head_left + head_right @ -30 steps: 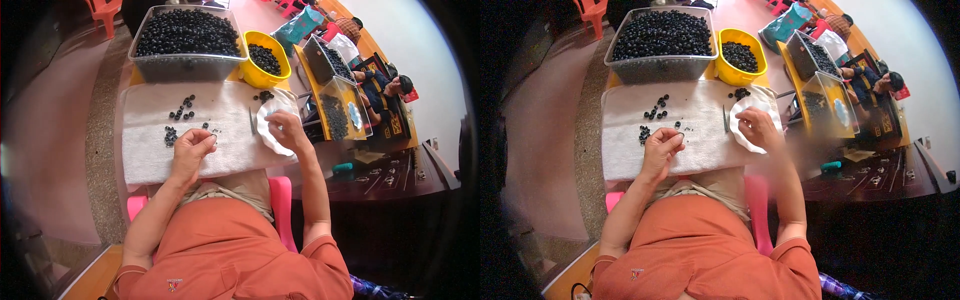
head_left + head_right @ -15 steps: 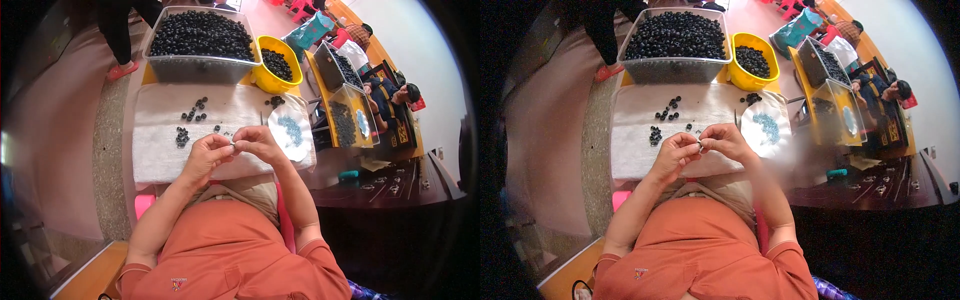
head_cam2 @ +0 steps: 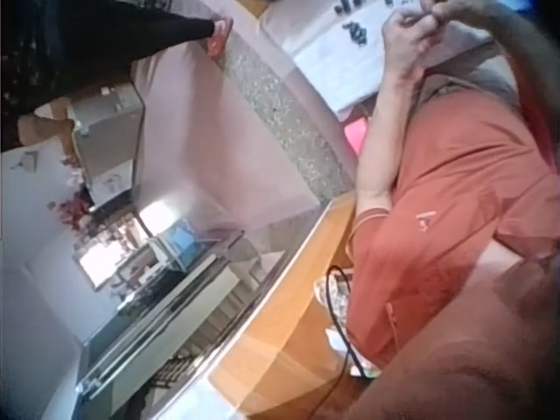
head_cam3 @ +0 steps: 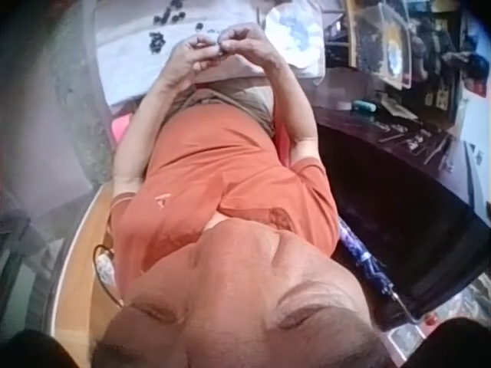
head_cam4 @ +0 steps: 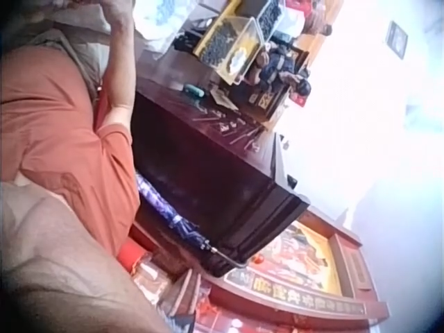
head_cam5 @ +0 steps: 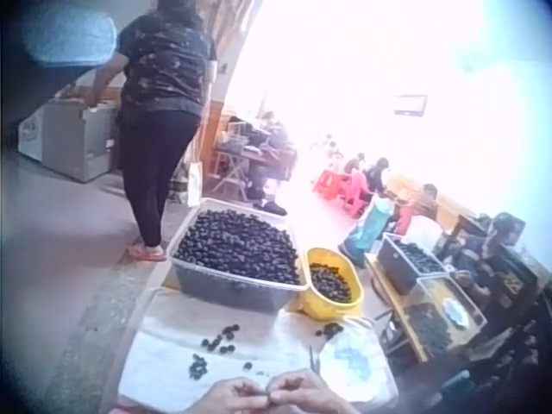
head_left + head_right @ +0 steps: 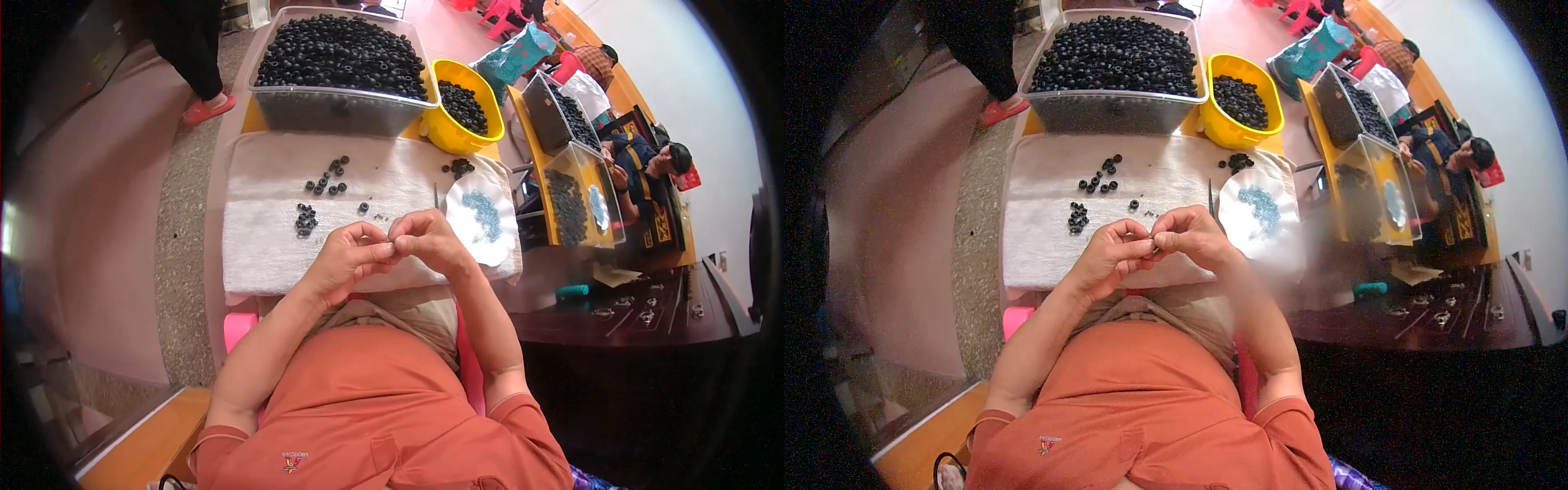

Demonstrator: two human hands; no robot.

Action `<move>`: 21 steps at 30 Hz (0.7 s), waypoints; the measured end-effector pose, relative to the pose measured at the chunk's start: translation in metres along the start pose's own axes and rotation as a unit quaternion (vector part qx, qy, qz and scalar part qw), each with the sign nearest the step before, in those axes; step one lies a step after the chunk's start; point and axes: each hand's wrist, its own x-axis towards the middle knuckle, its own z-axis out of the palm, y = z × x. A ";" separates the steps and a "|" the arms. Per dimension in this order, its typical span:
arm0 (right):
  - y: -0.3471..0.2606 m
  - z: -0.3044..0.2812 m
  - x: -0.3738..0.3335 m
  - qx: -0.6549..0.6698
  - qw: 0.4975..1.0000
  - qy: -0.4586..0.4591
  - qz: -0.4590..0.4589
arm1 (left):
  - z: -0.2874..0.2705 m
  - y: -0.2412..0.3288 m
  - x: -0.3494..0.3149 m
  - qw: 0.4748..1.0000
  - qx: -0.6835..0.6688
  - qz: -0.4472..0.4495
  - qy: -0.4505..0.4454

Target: Manually inspecting and sorting small black beads on a white cloth surface.

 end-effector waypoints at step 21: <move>0.014 0.028 -0.008 -0.235 0.950 0.156 -0.136 | 0.005 0.001 -0.003 0.995 -0.052 0.064 0.049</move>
